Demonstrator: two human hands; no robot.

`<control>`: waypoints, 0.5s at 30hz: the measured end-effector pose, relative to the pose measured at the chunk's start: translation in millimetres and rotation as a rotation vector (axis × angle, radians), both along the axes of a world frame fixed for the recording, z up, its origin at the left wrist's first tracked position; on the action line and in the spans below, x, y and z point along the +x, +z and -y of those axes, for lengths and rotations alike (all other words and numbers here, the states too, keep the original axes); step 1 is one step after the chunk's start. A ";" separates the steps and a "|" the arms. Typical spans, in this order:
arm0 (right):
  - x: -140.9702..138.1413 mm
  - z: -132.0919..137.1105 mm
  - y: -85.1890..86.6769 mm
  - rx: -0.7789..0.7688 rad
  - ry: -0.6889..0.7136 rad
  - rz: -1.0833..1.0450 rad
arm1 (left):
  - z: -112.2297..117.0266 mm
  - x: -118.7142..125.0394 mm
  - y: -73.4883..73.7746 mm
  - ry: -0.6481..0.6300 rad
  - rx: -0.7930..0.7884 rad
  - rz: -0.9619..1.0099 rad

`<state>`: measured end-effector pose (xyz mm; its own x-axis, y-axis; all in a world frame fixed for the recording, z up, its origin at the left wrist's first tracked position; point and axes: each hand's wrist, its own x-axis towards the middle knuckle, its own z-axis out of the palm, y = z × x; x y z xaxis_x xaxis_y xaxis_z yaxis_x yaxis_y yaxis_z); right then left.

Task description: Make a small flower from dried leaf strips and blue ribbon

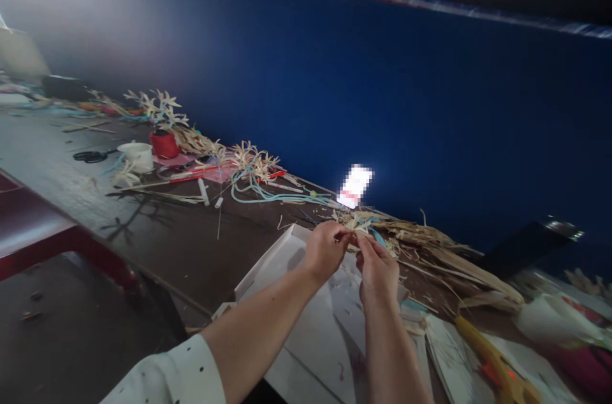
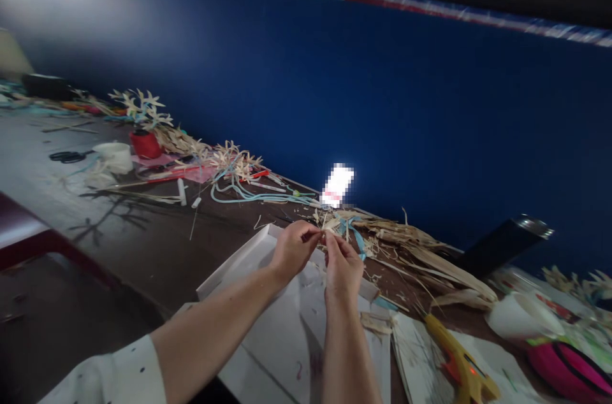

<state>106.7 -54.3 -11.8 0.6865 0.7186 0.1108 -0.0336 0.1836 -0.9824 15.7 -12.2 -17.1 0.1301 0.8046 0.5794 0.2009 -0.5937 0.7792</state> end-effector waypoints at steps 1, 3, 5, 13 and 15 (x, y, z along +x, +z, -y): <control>-0.1 -0.3 0.3 -0.003 -0.002 -0.010 | 0.2 0.2 -0.1 0.006 0.020 -0.003; -0.9 -0.9 1.0 -0.012 -0.002 -0.031 | 0.5 0.5 -0.3 0.022 0.056 -0.015; -1.9 -1.0 1.8 -0.018 -0.004 -0.049 | 0.6 0.6 -0.7 0.035 0.088 -0.031; 2.8 2.7 1.7 -0.097 -0.056 0.166 | 1.3 0.4 -0.8 0.021 0.077 -0.003; 6.6 2.1 -0.3 -0.080 -0.090 0.228 | 1.1 0.6 -0.2 0.035 0.054 0.036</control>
<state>113.3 -56.5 -12.1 0.7121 0.6682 0.2155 0.2037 0.0972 -0.9742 16.3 -13.4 -17.3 0.0809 0.7757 0.6259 0.1944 -0.6282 0.7534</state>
